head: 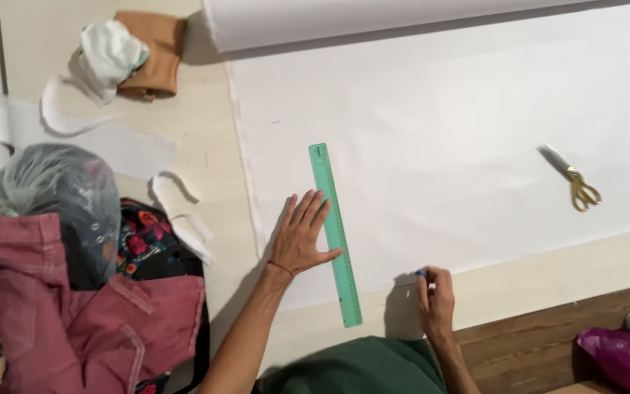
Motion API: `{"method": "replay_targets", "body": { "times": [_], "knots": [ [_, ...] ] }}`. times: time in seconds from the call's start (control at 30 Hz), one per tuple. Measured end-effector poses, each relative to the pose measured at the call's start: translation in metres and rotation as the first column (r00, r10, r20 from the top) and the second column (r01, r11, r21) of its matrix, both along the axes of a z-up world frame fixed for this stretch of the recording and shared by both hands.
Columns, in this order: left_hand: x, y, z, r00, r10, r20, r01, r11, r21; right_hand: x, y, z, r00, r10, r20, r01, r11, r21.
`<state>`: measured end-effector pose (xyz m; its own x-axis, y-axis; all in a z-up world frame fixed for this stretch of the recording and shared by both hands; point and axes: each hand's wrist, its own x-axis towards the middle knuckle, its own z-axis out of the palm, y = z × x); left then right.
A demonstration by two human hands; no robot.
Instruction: Marking a large sheet of material using a ruler and a marking tool for layout
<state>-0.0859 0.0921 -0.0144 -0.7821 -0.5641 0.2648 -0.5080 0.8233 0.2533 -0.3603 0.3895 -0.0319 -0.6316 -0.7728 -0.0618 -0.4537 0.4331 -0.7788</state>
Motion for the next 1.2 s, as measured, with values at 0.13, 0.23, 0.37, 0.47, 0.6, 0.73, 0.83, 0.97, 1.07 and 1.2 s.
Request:
{"method": "replay_targets", "body": {
  "times": [0.13, 0.23, 0.37, 0.47, 0.6, 0.73, 0.83, 0.97, 1.07, 1.2],
  "knots": [
    [-0.064, -0.007, -0.016, 1.0, -0.024, -0.003, 0.024, 1.0, -0.016, -0.015, 0.033, -0.021, 0.999, -0.044, -0.015, 0.046, 0.989, 0.139],
    [-0.109, -0.014, -0.023, 0.999, -0.034, -0.014, 0.034, 0.999, 0.018, -0.039, 0.036, -0.005, 0.969, 0.232, 0.082, -0.238, 0.968, 0.081],
    [-0.135, -0.014, -0.013, 0.999, 0.018, -0.043, -0.019, 1.0, -0.015, -0.08, 0.033, 0.029, 0.87, 0.473, 0.141, -0.487, 0.869, 0.084],
    [-0.137, -0.013, -0.006, 0.999, 0.051, -0.002, -0.051, 0.998, -0.025, -0.126, 0.037, 0.039, 0.831, 0.513, 0.213, -0.539, 0.838, 0.083],
    [-0.142, -0.012, -0.004, 0.985, 0.092, 0.144, -0.104, 0.991, 0.078, -0.177, 0.033, 0.059, 0.782, 0.563, 0.268, -0.604, 0.791, 0.1],
    [-0.159, -0.007, 0.004, 0.977, 0.134, 0.168, -0.154, 0.982, 0.109, -0.214, 0.027, 0.044, 0.745, 0.564, 0.355, -0.633, 0.766, 0.112],
    [-0.169, -0.001, 0.005, 0.972, 0.136, 0.189, -0.162, 0.978, 0.128, -0.224, 0.03, 0.033, 0.722, 0.522, 0.454, -0.619, 0.781, 0.086],
    [-0.174, -0.009, 0.008, 0.972, 0.116, 0.204, -0.15, 0.976, 0.159, -0.22, 0.024, 0.032, 0.723, 0.495, 0.482, -0.583, 0.811, 0.042],
    [-0.174, -0.008, 0.011, 0.971, 0.1, 0.217, -0.139, 0.975, 0.175, -0.213, 0.027, 0.033, 0.743, 0.473, 0.474, -0.553, 0.832, 0.037],
    [-0.176, -0.009, 0.016, 0.973, 0.091, 0.21, -0.133, 0.971, 0.199, -0.208, 0.025, 0.029, 0.77, 0.442, 0.459, -0.523, 0.85, 0.058]
  ]
}}
